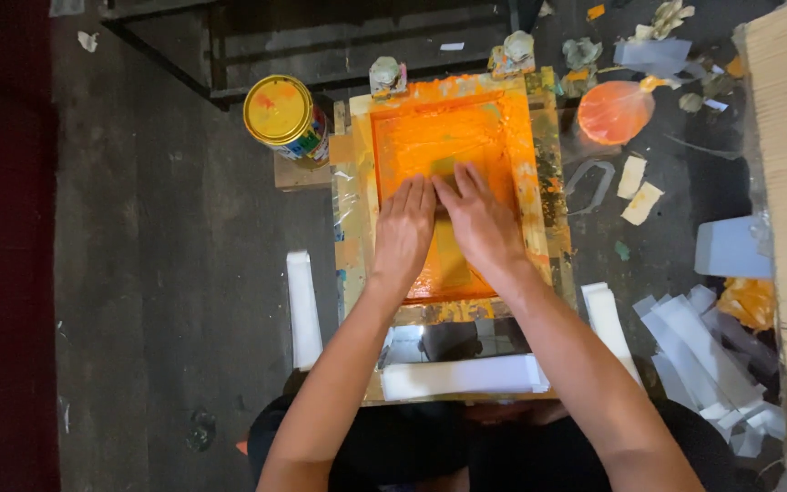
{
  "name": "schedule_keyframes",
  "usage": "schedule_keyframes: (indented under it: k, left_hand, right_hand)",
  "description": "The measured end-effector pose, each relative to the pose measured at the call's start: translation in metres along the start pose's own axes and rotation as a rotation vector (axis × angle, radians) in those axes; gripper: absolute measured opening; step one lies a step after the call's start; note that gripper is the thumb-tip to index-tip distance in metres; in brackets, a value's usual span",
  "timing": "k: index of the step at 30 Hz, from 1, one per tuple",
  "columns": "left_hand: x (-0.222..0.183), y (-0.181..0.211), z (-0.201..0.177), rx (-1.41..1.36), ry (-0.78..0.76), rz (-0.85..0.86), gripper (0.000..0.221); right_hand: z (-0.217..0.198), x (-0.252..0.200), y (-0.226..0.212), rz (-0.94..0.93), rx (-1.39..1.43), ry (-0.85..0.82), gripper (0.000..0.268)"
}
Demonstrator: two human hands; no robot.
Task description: Performing manual screen printing of orange ink onto white material strips using a frame and squeegee.
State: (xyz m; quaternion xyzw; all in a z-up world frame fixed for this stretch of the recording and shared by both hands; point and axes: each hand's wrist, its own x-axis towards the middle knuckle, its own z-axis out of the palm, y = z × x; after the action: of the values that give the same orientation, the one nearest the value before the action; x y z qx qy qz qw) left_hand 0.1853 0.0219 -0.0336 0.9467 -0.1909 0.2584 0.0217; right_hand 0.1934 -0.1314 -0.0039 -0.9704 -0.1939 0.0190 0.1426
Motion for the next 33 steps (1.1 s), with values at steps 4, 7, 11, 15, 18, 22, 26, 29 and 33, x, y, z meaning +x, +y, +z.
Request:
schedule_keyframes:
  k: [4, 7, 11, 15, 18, 22, 26, 29, 33]
  left_hand:
    - [-0.023, 0.012, -0.019, 0.010, -0.011, 0.021, 0.027]
    - [-0.044, 0.024, -0.028, 0.009, -0.035, 0.048, 0.026]
    - [-0.075, 0.037, -0.039, 0.002, -0.077, 0.075, 0.021]
    - [-0.093, 0.047, -0.052, -0.037, -0.132, 0.085, 0.017]
    - [-0.103, 0.053, -0.062, -0.068, -0.204, 0.088, 0.016]
    - [-0.123, 0.057, -0.050, -0.044, -0.195, 0.101, 0.017]
    - [-0.133, 0.062, -0.049, -0.037, -0.294, 0.047, 0.032]
    - [-0.130, 0.071, -0.077, -0.023, -0.294, 0.016, 0.041]
    - [-0.135, 0.087, -0.125, 0.022, -0.254, 0.009, 0.054]
  right_hand:
    - [0.019, -0.031, -0.001, -0.034, -0.053, 0.061, 0.056]
    - [0.027, -0.056, -0.002, -0.072, -0.110, 0.110, 0.050]
    - [0.030, -0.088, -0.014, -0.090, -0.070, 0.107, 0.041]
    - [0.051, -0.107, -0.015, -0.029, 0.028, 0.013, 0.040]
    - [0.034, -0.122, -0.027, 0.037, 0.098, -0.097, 0.044]
    - [0.047, -0.133, -0.028, 0.095, 0.141, -0.152, 0.049]
    - [0.020, -0.147, -0.045, 0.056, 0.074, -0.089, 0.049]
    - [0.022, -0.157, -0.052, 0.014, -0.035, 0.025, 0.050]
    - [0.035, -0.176, -0.057, -0.140, -0.351, 0.422, 0.050]
